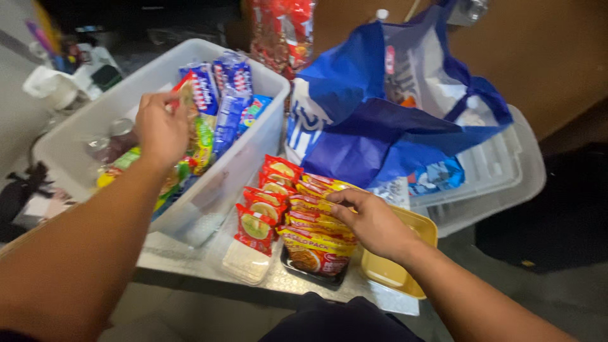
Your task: The person organizes various snack packets, including instant noodles and chips, from a large plastic bin into smaller clear and yellow containers. They handle the items one by one, arranging them neatly in rows within the smaller containers.
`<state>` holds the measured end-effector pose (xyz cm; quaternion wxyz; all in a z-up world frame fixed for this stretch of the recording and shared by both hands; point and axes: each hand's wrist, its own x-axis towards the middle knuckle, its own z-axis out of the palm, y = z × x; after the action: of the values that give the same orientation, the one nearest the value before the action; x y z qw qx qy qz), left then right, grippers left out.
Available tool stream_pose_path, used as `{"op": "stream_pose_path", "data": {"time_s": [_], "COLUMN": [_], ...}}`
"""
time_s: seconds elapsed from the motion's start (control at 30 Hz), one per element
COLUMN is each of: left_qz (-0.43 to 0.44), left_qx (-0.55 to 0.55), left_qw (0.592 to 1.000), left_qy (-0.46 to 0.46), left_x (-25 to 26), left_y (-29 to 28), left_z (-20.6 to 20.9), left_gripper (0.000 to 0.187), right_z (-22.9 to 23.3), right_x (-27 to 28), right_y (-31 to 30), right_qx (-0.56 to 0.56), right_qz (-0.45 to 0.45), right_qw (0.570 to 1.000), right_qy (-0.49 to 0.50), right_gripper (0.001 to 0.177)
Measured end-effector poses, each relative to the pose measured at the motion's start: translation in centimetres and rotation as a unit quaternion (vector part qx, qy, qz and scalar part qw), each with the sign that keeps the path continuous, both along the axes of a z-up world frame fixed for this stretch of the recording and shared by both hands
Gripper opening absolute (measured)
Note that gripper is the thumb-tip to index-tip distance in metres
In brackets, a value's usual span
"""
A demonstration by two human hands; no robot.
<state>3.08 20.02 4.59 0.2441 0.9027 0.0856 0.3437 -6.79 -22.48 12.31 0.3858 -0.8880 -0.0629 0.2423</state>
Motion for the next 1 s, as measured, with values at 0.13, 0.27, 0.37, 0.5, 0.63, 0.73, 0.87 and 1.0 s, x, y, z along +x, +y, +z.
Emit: {"op": "stream_pose_path", "data": {"time_s": [0.13, 0.27, 0.37, 0.5, 0.63, 0.73, 0.87, 1.0], "left_qz": [-0.009, 0.007, -0.022, -0.122, -0.109, -0.124, -0.092, -0.074], "left_qx": [-0.106, -0.194, -0.346, -0.437, -0.598, -0.597, -0.604, -0.679], "left_qw": [0.982, 0.965, 0.932, 0.879, 0.792, 0.779, 0.765, 0.699], "left_qy": [-0.155, -0.177, -0.107, -0.149, 0.048, 0.145, 0.205, 0.213], "left_x": [-2.2, -4.6, -6.9, -9.6, -12.6, -14.0, -14.6, -15.3], "left_y": [-3.4, -6.0, -9.2, -12.6, -13.2, -13.1, -12.5, -12.9], "left_z": [6.0, 8.4, 7.3, 5.1, 5.9, 6.2, 5.1, 4.9], "left_gripper": [0.018, 0.013, 0.025, 0.051, 0.044, 0.037, 0.034, 0.032], "right_z": [-0.8, -0.5, 1.4, 1.2, -0.4, -1.1, -1.1, -1.0], "right_x": [1.2, 2.8, 3.2, 3.8, 4.2, 3.9, 4.1, 3.9], "right_y": [1.5, 4.5, 7.3, 9.7, 9.5, 9.7, 10.1, 10.3], "right_qx": [0.044, 0.256, 0.361, 0.418, 0.381, 0.373, 0.408, 0.419], "right_qz": [0.036, 0.04, -0.032, -0.037, -0.025, -0.054, -0.08, -0.059], "right_qw": [0.997, 0.966, 0.923, 0.893, 0.914, 0.917, 0.897, 0.888], "right_qy": [-0.052, -0.019, 0.131, 0.162, 0.137, 0.133, 0.151, 0.181], "right_gripper": [0.04, 0.044, 0.05, 0.042, 0.031, 0.028, 0.029, 0.033]}}
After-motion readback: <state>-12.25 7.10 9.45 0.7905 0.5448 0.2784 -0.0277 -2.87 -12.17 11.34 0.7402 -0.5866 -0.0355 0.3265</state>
